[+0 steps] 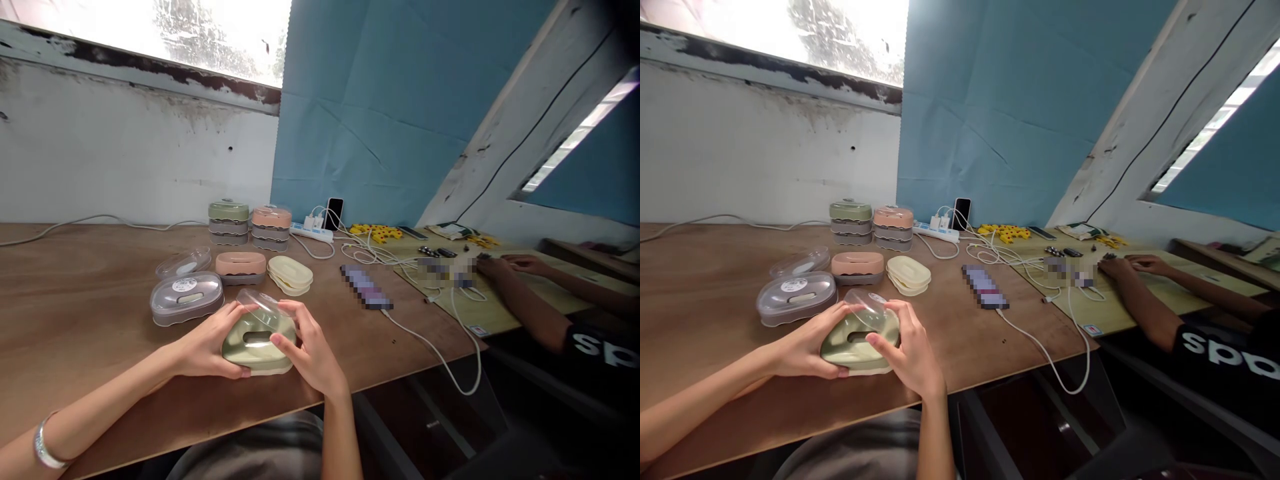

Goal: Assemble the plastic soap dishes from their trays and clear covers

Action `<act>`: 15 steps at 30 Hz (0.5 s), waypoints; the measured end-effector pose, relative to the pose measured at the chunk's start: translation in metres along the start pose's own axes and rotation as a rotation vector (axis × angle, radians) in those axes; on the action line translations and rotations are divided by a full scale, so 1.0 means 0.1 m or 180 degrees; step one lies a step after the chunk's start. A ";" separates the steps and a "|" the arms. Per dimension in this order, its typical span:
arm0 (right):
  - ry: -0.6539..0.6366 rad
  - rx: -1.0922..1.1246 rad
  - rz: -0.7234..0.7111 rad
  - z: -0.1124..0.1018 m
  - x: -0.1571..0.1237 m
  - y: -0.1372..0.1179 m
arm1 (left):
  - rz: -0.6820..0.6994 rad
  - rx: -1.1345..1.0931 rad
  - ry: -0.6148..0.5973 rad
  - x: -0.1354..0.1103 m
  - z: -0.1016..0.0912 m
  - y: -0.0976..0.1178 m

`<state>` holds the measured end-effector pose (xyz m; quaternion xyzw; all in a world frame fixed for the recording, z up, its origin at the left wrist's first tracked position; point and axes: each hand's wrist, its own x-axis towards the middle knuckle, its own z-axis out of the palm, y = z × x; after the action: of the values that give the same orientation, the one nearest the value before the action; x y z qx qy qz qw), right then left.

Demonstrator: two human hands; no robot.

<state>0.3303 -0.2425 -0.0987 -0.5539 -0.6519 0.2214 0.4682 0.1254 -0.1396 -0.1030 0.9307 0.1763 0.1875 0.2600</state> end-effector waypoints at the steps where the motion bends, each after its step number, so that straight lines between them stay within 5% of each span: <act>1: 0.0011 0.0001 0.0020 0.00 0.00 0.00 | 0.0007 0.0026 0.0005 0.00 0.00 0.01; 15: 0.0283 -0.0033 0.0340 0.09 0.01 -0.03 | -0.0182 0.0334 0.0173 -0.02 0.11 0.09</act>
<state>0.3214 -0.2406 -0.1003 -0.5997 -0.6011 0.2178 0.4812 0.1307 -0.1520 -0.1073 0.9322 0.2195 0.1957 0.2112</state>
